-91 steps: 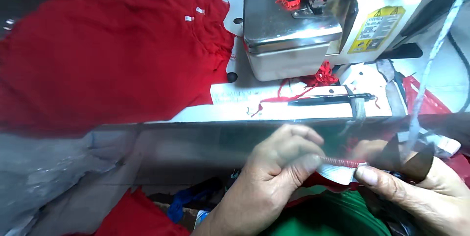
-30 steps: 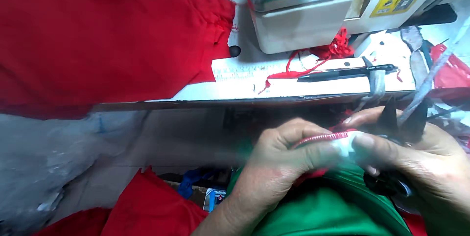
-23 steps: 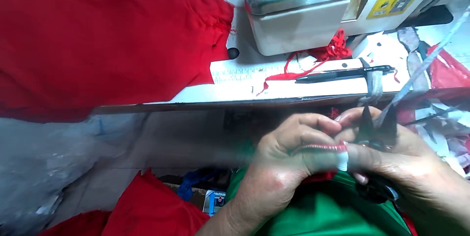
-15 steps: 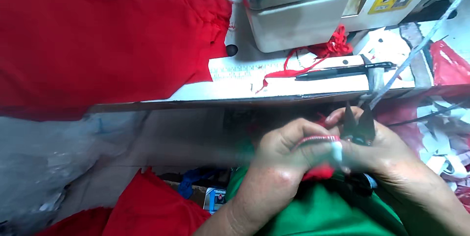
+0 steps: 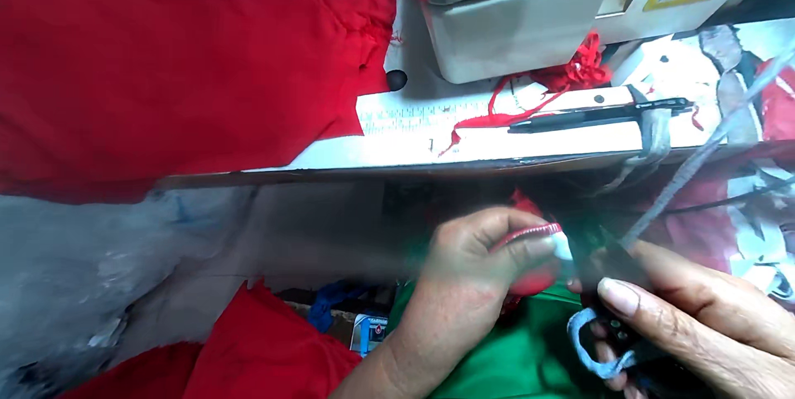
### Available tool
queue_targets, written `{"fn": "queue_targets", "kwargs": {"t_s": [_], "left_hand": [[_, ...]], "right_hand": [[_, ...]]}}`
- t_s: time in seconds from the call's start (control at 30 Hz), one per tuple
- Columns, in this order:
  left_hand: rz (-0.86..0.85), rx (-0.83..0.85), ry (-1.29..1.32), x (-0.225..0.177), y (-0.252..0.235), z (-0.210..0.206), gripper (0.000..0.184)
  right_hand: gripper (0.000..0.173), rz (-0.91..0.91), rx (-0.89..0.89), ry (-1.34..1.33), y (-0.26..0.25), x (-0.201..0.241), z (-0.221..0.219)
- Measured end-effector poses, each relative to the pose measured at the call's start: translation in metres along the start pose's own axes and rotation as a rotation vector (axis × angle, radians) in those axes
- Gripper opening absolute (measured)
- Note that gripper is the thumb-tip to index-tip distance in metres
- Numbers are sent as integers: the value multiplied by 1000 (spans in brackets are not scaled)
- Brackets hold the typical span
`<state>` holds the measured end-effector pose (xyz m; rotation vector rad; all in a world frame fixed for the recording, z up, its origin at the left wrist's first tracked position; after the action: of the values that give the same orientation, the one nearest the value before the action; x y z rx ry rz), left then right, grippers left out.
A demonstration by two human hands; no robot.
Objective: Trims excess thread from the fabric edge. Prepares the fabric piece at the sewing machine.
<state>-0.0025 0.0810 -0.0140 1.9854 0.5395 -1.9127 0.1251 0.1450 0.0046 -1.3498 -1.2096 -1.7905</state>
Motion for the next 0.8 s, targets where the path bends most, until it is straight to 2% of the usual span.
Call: {"fn": "queue_targets", "kwargs": {"t_s": [0.23, 0.6, 0.8], "left_hand": [[39, 10, 72, 4, 0, -1, 12], [-113, 11, -80, -12, -2, -2, 11], [-110, 21, -86, -13, -2, -3, 11]], "right_hand": [[18, -39, -22, 20, -2, -3, 3], [18, -58, -1, -12, -2, -5, 3], [17, -66, -2, -6, -1, -3, 2]]}}
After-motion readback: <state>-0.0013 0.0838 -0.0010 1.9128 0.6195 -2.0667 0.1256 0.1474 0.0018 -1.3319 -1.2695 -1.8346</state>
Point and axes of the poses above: each hand's wrist, its own y-axis away from the middle knuckle, its own z-axis out of the back of the hand, x = y × z, the point moved 10 cm from there along -y, towards the middle knuckle, and after that the axes turned 4 degrees about -z, right-handed, at the moved point
